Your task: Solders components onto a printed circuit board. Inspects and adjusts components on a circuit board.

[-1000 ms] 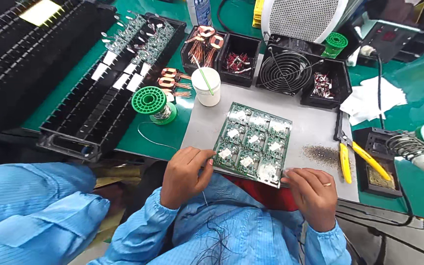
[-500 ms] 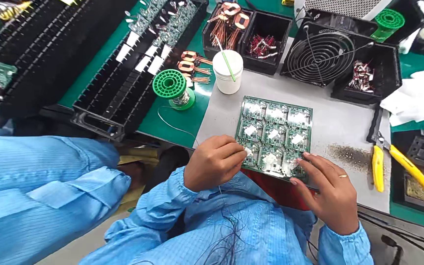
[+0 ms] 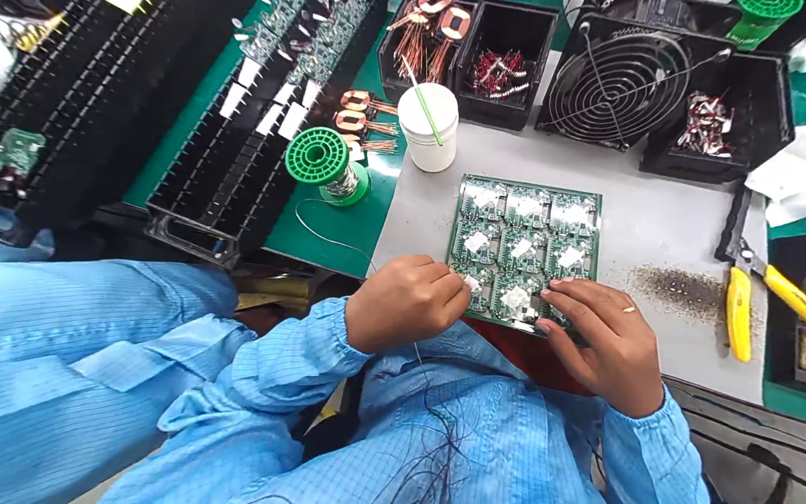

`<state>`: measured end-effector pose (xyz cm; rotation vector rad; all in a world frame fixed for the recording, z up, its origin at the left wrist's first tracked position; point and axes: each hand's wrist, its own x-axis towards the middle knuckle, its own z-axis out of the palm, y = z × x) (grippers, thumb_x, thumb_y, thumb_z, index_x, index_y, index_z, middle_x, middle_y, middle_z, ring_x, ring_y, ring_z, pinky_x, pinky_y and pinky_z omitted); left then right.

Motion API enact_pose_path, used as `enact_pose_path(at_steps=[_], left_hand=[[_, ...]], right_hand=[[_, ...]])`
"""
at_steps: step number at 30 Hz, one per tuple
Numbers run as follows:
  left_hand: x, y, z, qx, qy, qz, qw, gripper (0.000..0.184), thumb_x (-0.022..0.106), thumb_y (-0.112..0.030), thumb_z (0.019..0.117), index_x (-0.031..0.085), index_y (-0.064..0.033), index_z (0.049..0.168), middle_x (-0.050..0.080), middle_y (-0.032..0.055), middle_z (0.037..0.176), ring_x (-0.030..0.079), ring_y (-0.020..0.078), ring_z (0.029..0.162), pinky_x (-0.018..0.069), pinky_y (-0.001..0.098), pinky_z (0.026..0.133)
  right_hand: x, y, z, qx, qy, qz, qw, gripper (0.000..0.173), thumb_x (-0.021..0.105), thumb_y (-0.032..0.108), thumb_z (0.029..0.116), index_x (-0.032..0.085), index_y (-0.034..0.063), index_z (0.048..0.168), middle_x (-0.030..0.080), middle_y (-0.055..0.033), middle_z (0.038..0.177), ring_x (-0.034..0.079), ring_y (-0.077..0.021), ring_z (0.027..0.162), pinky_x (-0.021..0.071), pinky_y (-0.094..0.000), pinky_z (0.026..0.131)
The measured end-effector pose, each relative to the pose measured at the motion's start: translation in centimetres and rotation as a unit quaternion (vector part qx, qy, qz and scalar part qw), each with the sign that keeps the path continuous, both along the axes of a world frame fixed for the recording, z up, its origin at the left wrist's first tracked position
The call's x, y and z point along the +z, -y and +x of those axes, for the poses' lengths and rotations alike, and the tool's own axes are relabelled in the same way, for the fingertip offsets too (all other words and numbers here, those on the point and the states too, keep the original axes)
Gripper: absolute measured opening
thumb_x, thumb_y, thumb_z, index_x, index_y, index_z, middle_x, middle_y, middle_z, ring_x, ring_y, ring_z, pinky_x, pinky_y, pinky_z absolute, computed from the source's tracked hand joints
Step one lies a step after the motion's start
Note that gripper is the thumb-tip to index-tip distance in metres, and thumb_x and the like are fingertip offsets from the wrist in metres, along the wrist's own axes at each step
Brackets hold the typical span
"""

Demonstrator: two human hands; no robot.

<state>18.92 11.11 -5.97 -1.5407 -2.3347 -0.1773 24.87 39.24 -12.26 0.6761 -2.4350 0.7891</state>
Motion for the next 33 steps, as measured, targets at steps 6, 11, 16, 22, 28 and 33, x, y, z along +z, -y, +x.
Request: enact_pose_path(at_steps=[6, 11, 16, 22, 28, 33], left_hand=[[0.0, -0.2, 0.1, 0.009, -0.01, -0.004, 1.0, 0.021, 0.053, -0.005, 0.1013, 0.072, 0.0006, 0.095, 0.075, 0.0136, 0.084, 0.073, 0.0256, 0.071, 0.0555, 0.0346, 0.059], [-0.3, -0.2, -0.1, 0.0, -0.025, 0.002, 1.0, 0.02, 0.053, -0.003, 0.1003, 0.072, 0.0005, 0.092, 0.074, 0.0126, 0.081, 0.071, 0.0243, 0.067, 0.0534, 0.0333, 0.056], [0.1, 0.4, -0.5, 0.0, 0.037, 0.008, 0.999, 0.023, 0.054, -0.007, 0.101, 0.076, -0.0026, 0.099, 0.077, 0.0114, 0.086, 0.073, 0.024, 0.073, 0.0556, 0.0338, 0.06], [0.3, 0.5, -1.2, -0.044, 0.015, -0.01, 0.999, 0.022, 0.053, -0.001, 0.1004, 0.075, -0.0002, 0.099, 0.075, 0.0118, 0.082, 0.072, 0.0237, 0.069, 0.055, 0.0332, 0.058], [0.5, 0.4, -1.7, -0.085, -0.011, -0.025, 0.996, 0.022, 0.051, 0.004, 0.0991, 0.072, 0.0023, 0.097, 0.073, 0.0118, 0.078, 0.069, 0.0228, 0.065, 0.0535, 0.032, 0.057], [0.1, 0.4, -2.0, -0.096, -0.009, -0.004, 0.995, 0.021, 0.051, 0.004, 0.0988, 0.071, 0.0014, 0.093, 0.072, 0.0116, 0.077, 0.069, 0.0222, 0.065, 0.0531, 0.0322, 0.057]], right_hand=[[-0.1, 0.2, 0.1, -0.01, 0.003, -0.003, 1.0, 0.034, 0.057, 0.037, 0.1045, 0.075, 0.0094, 0.113, 0.075, -0.0129, 0.115, 0.068, -0.0262, 0.113, 0.0499, -0.0379, 0.1], [-0.1, 0.3, 0.1, -0.012, 0.001, -0.002, 1.0, 0.034, 0.057, 0.037, 0.1048, 0.075, 0.0092, 0.112, 0.075, -0.0131, 0.115, 0.068, -0.0266, 0.113, 0.0495, -0.0383, 0.1], [-0.1, 0.3, 0.1, -0.011, 0.0, -0.003, 1.0, 0.034, 0.056, 0.037, 0.1049, 0.075, 0.0095, 0.111, 0.075, -0.0126, 0.115, 0.068, -0.0257, 0.113, 0.0493, -0.0375, 0.099], [-0.1, 0.4, 0.0, -0.015, -0.003, -0.006, 1.0, 0.034, 0.057, 0.037, 0.1048, 0.075, 0.0093, 0.111, 0.075, -0.0127, 0.114, 0.068, -0.026, 0.113, 0.0497, -0.0374, 0.099], [-0.2, 0.4, 0.0, -0.017, -0.002, -0.003, 1.0, 0.034, 0.057, 0.037, 0.1046, 0.075, 0.0092, 0.111, 0.075, -0.013, 0.114, 0.068, -0.0271, 0.113, 0.0496, -0.0389, 0.099], [-0.1, 0.4, 0.1, -0.014, 0.002, -0.008, 1.0, 0.035, 0.057, 0.038, 0.1041, 0.076, 0.0091, 0.111, 0.075, -0.0131, 0.115, 0.068, -0.027, 0.112, 0.0499, -0.0389, 0.099]])
